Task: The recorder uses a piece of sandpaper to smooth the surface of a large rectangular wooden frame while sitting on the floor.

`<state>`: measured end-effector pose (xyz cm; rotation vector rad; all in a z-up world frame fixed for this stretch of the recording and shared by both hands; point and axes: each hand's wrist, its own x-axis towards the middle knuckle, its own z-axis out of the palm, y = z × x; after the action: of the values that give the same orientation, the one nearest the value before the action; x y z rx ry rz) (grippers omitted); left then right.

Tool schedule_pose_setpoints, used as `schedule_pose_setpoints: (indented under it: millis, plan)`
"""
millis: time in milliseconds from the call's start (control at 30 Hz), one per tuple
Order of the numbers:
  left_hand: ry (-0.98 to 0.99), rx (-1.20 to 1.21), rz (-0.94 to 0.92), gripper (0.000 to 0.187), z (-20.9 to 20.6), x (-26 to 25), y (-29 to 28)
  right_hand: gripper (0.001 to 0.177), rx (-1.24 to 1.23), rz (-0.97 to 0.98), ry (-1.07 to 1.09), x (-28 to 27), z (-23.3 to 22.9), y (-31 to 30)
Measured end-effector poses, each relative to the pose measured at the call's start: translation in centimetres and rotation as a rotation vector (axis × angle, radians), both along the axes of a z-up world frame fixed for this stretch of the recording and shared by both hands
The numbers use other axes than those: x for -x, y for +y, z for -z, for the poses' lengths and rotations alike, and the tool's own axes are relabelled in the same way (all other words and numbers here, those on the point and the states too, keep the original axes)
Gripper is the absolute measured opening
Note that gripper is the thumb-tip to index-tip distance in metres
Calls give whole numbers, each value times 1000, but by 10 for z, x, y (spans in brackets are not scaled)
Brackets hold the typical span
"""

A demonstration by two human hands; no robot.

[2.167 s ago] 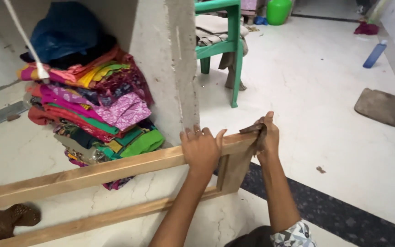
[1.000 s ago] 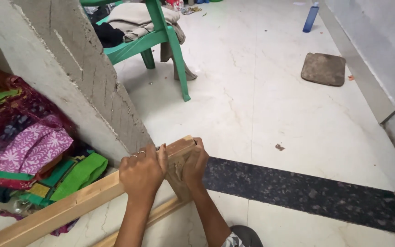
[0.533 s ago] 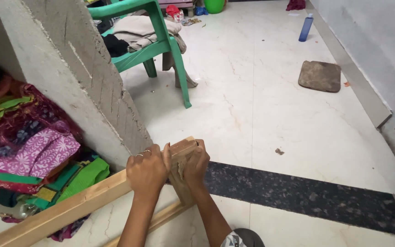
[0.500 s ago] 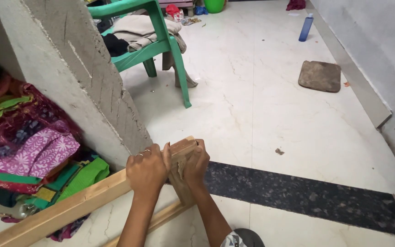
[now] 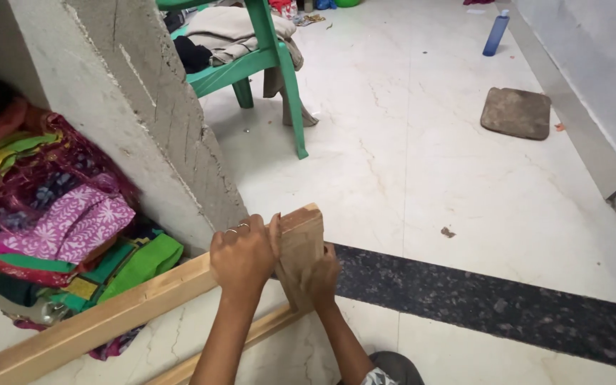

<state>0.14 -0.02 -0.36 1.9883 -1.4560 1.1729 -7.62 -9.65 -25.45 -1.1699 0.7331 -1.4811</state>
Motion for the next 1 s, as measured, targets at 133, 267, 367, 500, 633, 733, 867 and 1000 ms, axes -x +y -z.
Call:
schedule_pose_setpoints:
  millis: [133, 267, 367, 500, 633, 733, 867, 1000]
  plan:
    - [-24, 13, -10, 45, 1, 4, 3, 52, -72, 64, -124, 35, 87, -42]
    - [-36, 43, -16, 43, -3, -1, -3, 49, 52, 172, -22, -43, 64, -37]
    - [-22, -1, -11, 43, -2, -4, -6, 46, 99, 266, 98, -36, 88, -29]
    - [6, -14, -12, 43, -1, -8, -8, 44, 201, 350, 284, -15, 123, -22]
    - [-25, 29, -6, 43, -4, -5, -9, 42, 301, 434, 370, -19, 173, -30]
    - [-50, 37, -35, 42, -6, 1, 1, 40, 143, 432, 192, -15, 130, -15]
    - [-38, 47, -18, 40, -5, 0, -1, 42, 189, 423, 74, -29, 33, -32]
    - [-2, 28, -5, 39, -5, -1, -6, 43, 221, 417, 49, -20, -46, -33]
